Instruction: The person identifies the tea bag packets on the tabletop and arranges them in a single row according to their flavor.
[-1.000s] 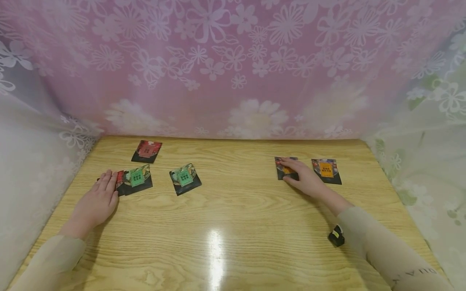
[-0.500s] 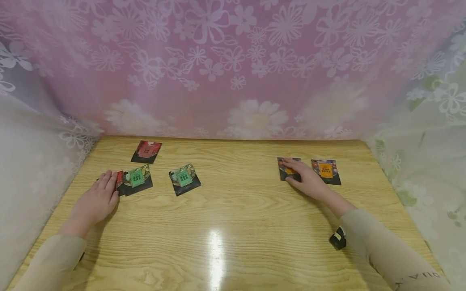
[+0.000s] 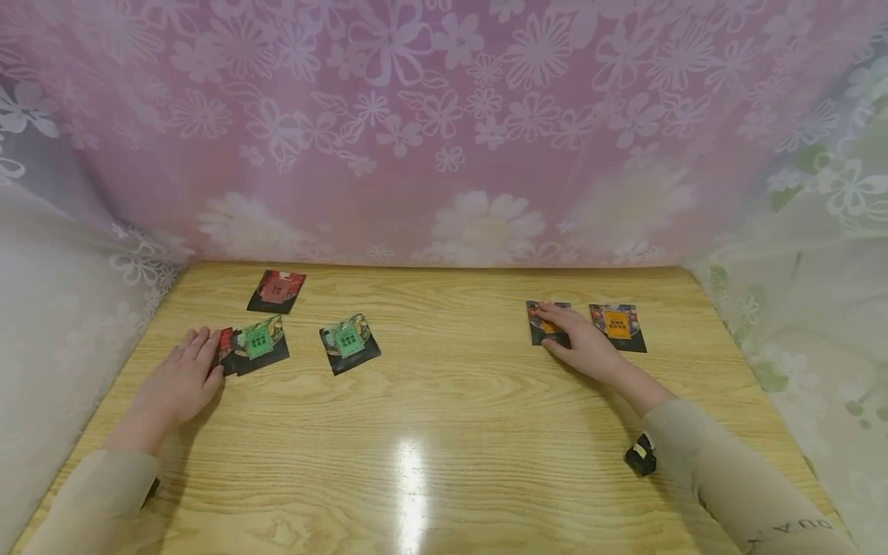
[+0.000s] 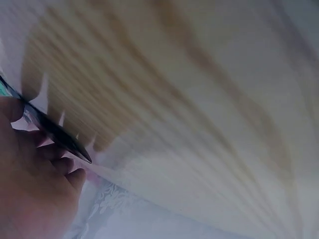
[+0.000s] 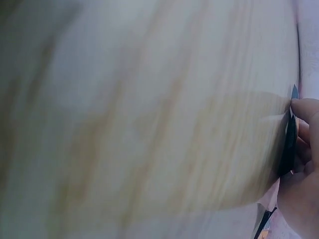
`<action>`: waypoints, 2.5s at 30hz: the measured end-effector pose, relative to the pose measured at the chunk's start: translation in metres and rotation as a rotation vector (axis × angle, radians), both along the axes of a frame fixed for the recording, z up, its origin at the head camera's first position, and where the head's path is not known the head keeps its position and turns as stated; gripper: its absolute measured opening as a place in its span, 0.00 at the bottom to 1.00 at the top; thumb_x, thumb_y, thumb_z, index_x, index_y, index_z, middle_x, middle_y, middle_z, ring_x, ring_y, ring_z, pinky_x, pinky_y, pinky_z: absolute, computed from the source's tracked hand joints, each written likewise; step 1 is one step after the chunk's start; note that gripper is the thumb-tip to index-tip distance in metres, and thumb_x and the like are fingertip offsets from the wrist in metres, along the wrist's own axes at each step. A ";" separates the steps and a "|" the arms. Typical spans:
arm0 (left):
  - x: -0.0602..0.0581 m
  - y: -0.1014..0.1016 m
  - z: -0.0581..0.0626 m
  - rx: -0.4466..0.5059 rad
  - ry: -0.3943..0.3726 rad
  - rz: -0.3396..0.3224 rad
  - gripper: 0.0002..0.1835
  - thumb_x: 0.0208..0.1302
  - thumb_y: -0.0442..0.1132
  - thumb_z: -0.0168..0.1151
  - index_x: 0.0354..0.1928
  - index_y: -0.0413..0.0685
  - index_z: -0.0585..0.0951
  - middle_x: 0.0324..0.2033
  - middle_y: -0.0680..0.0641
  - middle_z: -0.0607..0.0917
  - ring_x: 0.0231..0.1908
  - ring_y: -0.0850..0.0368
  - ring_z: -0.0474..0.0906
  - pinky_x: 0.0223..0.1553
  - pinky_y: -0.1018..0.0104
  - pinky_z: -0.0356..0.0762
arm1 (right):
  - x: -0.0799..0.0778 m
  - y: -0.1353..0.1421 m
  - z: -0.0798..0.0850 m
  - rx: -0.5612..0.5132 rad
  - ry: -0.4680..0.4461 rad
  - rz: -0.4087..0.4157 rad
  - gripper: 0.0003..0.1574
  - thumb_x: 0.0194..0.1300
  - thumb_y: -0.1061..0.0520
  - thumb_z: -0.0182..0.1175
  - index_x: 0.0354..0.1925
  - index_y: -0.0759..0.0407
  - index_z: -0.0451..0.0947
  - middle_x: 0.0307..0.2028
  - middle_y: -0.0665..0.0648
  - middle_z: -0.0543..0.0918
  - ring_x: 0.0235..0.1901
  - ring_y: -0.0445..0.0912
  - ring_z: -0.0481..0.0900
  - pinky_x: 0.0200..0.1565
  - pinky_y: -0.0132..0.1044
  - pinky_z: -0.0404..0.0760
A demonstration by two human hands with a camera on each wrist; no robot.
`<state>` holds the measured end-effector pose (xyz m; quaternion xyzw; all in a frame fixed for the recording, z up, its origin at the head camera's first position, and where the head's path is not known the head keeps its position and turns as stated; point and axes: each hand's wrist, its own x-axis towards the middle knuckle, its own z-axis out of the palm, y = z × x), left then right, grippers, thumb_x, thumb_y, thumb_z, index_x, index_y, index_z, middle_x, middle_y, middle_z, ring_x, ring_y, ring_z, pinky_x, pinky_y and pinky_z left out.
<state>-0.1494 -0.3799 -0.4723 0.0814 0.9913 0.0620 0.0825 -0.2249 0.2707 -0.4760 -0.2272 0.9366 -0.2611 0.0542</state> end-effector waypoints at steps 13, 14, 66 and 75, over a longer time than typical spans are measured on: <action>-0.011 0.040 0.020 -0.029 0.125 -0.113 0.36 0.84 0.43 0.48 0.81 0.26 0.54 0.79 0.20 0.55 0.79 0.23 0.52 0.79 0.30 0.56 | 0.002 0.000 -0.001 -0.001 0.005 0.003 0.37 0.78 0.59 0.62 0.79 0.62 0.65 0.81 0.68 0.62 0.80 0.70 0.57 0.75 0.74 0.63; -0.011 0.048 0.022 -0.034 0.135 -0.130 0.35 0.83 0.43 0.50 0.81 0.27 0.56 0.79 0.21 0.56 0.79 0.23 0.53 0.79 0.31 0.57 | 0.001 0.000 -0.001 -0.002 0.005 0.003 0.37 0.78 0.59 0.62 0.79 0.62 0.65 0.81 0.67 0.62 0.80 0.70 0.57 0.75 0.74 0.63; -0.083 0.240 0.009 -0.031 0.033 -0.560 0.34 0.84 0.44 0.48 0.84 0.39 0.57 0.85 0.40 0.56 0.84 0.45 0.54 0.84 0.50 0.58 | -0.001 0.001 -0.004 -0.032 0.014 0.004 0.36 0.77 0.60 0.62 0.79 0.62 0.67 0.81 0.68 0.63 0.79 0.71 0.58 0.74 0.75 0.62; -0.096 0.269 0.004 -0.042 0.019 -0.587 0.34 0.85 0.44 0.46 0.85 0.44 0.54 0.85 0.44 0.55 0.85 0.49 0.52 0.86 0.55 0.54 | -0.001 0.001 -0.003 -0.035 0.013 0.003 0.36 0.77 0.59 0.63 0.78 0.62 0.67 0.80 0.69 0.63 0.79 0.72 0.58 0.73 0.76 0.62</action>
